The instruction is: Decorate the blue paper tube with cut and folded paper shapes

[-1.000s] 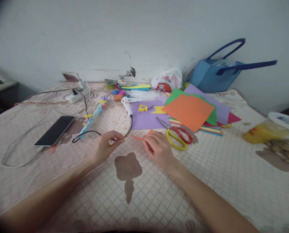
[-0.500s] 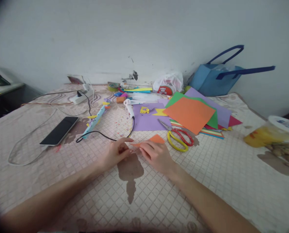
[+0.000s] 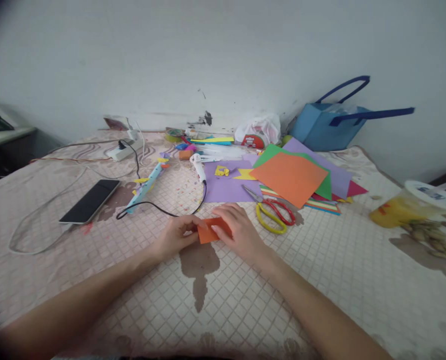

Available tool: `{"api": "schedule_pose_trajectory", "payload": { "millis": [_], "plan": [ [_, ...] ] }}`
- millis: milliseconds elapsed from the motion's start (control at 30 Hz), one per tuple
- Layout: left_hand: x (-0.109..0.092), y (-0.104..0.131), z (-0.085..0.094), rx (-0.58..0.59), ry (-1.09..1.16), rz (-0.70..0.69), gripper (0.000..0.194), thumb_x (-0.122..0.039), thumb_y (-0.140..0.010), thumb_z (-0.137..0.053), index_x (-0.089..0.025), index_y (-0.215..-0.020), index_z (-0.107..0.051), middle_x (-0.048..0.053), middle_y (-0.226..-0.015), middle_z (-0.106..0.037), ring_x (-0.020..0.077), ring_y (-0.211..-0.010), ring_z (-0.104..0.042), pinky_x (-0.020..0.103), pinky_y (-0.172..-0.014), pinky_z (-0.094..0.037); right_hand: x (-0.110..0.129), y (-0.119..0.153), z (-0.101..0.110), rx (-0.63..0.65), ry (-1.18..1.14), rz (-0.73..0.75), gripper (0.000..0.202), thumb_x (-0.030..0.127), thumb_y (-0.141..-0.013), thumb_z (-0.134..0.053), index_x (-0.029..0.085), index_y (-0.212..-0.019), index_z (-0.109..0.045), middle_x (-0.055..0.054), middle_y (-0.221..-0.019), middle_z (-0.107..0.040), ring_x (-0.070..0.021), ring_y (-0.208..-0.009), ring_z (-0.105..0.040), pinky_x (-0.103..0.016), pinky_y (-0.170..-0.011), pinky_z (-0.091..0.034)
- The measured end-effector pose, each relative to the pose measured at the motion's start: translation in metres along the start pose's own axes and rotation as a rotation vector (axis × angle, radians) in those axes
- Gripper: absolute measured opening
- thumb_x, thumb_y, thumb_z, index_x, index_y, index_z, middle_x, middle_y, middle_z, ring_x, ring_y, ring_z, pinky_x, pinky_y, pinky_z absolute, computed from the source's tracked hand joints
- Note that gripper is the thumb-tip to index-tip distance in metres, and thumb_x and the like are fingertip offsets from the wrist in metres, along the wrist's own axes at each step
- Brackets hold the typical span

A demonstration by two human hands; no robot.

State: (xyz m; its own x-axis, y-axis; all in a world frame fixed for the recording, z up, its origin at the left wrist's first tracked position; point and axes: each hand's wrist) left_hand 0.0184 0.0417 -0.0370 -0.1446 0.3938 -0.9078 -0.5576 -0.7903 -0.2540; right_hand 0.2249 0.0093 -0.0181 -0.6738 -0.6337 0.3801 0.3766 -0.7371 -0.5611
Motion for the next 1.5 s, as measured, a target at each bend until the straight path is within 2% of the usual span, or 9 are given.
{"api": "schedule_pose_trajectory", "payload": {
  "millis": [167, 267, 433, 533, 733, 933, 1133, 1333, 1500],
  "plan": [
    [-0.003, -0.001, 0.002, 0.007, -0.027, -0.042, 0.026, -0.003, -0.07, -0.053, -0.015, -0.091, -0.064, 0.004, -0.085, -0.068, 0.0128, -0.075, -0.063, 0.025, -0.072, -0.051, -0.005, -0.017, 0.001, 0.153, -0.106, -0.064, 0.014, 0.018, -0.089, -0.051, 0.021, -0.099, -0.06, -0.005, -0.091, -0.066, -0.0195, -0.09, -0.06, -0.037, -0.081, -0.049],
    [-0.002, -0.002, 0.002, -0.029, -0.022, -0.073, 0.026, -0.004, -0.072, -0.054, -0.016, -0.094, -0.064, 0.006, -0.095, -0.066, 0.014, -0.084, -0.062, 0.026, -0.075, -0.051, -0.007, -0.024, 0.0, 0.194, -0.138, -0.059, 0.011, 0.016, -0.089, -0.051, 0.021, -0.09, -0.061, -0.003, -0.086, -0.066, -0.0166, -0.083, -0.061, -0.032, -0.076, -0.05],
    [-0.001, -0.002, 0.0, -0.033, 0.091, -0.045, 0.007, -0.02, -0.078, -0.064, -0.015, -0.084, -0.064, 0.007, -0.096, -0.064, 0.016, -0.089, -0.061, 0.028, -0.077, -0.051, -0.009, -0.018, -0.007, 0.151, -0.07, -0.015, 0.015, 0.017, -0.088, -0.052, 0.022, -0.102, -0.058, -0.005, -0.097, -0.067, -0.0188, -0.092, -0.062, -0.035, -0.081, -0.051],
    [-0.001, -0.002, -0.003, -0.059, 0.201, 0.053, 0.016, -0.028, -0.076, -0.069, -0.014, -0.08, -0.062, 0.006, -0.088, -0.065, 0.0149, -0.082, -0.062, 0.028, -0.075, -0.051, -0.007, -0.012, -0.01, 0.135, -0.052, -0.032, 0.018, 0.017, -0.088, -0.052, 0.022, -0.104, -0.056, -0.005, -0.098, -0.067, -0.0187, -0.091, -0.064, -0.035, -0.08, -0.052],
    [-0.003, -0.002, -0.008, -0.077, 0.45, 0.244, 0.025, -0.029, -0.072, -0.072, -0.013, -0.084, -0.057, 0.003, -0.079, -0.064, 0.0116, -0.072, -0.061, 0.024, -0.065, -0.048, 0.001, -0.008, -0.007, 0.134, -0.118, -0.108, 0.024, 0.016, -0.089, -0.047, 0.025, -0.11, -0.053, -0.004, -0.101, -0.067, -0.0172, -0.09, -0.065, -0.033, -0.08, -0.052],
    [-0.004, -0.002, -0.009, -0.115, 0.469, 0.259, 0.042, -0.024, -0.071, -0.072, -0.016, -0.105, -0.049, 0.003, -0.083, -0.066, 0.0125, -0.073, -0.064, 0.025, -0.066, -0.049, 0.007, -0.008, -0.002, 0.171, -0.23, -0.174, 0.011, 0.029, -0.091, -0.049, 0.022, -0.096, -0.055, -0.003, -0.09, -0.066, -0.0163, -0.082, -0.063, -0.029, -0.072, -0.049],
    [-0.001, 0.0, -0.01, -0.122, 0.338, 0.208, 0.031, -0.023, -0.073, -0.069, -0.015, -0.099, -0.054, 0.006, -0.091, -0.066, 0.0165, -0.084, -0.065, 0.031, -0.076, -0.052, 0.009, -0.009, -0.004, 0.211, -0.164, -0.159, 0.009, 0.023, -0.087, -0.056, 0.021, -0.079, -0.054, 0.0, -0.078, -0.06, -0.0147, -0.074, -0.057, -0.027, -0.068, -0.044],
    [0.001, -0.003, -0.008, -0.053, 0.464, 0.224, 0.035, -0.022, -0.072, -0.072, -0.016, -0.101, -0.053, 0.006, -0.096, -0.066, 0.0159, -0.086, -0.065, 0.031, -0.078, -0.052, 0.007, -0.008, -0.002, 0.135, -0.212, -0.117, 0.007, 0.019, -0.086, -0.058, 0.021, -0.079, -0.056, -0.002, -0.083, -0.062, -0.0158, -0.081, -0.059, -0.029, -0.073, -0.047],
    [-0.002, -0.004, -0.007, -0.048, 0.483, 0.258, 0.026, -0.023, -0.071, -0.072, -0.014, -0.091, -0.058, 0.005, -0.088, -0.067, 0.0133, -0.08, -0.065, 0.027, -0.075, -0.051, 0.007, -0.009, -0.001, 0.127, -0.248, -0.121, 0.008, 0.016, -0.084, -0.058, 0.021, -0.079, -0.055, -0.003, -0.087, -0.063, -0.0163, -0.083, -0.06, -0.03, -0.074, -0.047]
  ]
}}
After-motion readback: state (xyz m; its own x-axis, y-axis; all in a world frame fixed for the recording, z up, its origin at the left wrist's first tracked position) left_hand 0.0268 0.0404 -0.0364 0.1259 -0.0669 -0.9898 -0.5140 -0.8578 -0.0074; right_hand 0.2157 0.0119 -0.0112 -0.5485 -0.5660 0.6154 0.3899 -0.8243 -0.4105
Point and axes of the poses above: each hand's wrist, its own y-axis away from the middle knuckle, its own z-axis out of the back of the hand, x = y × z
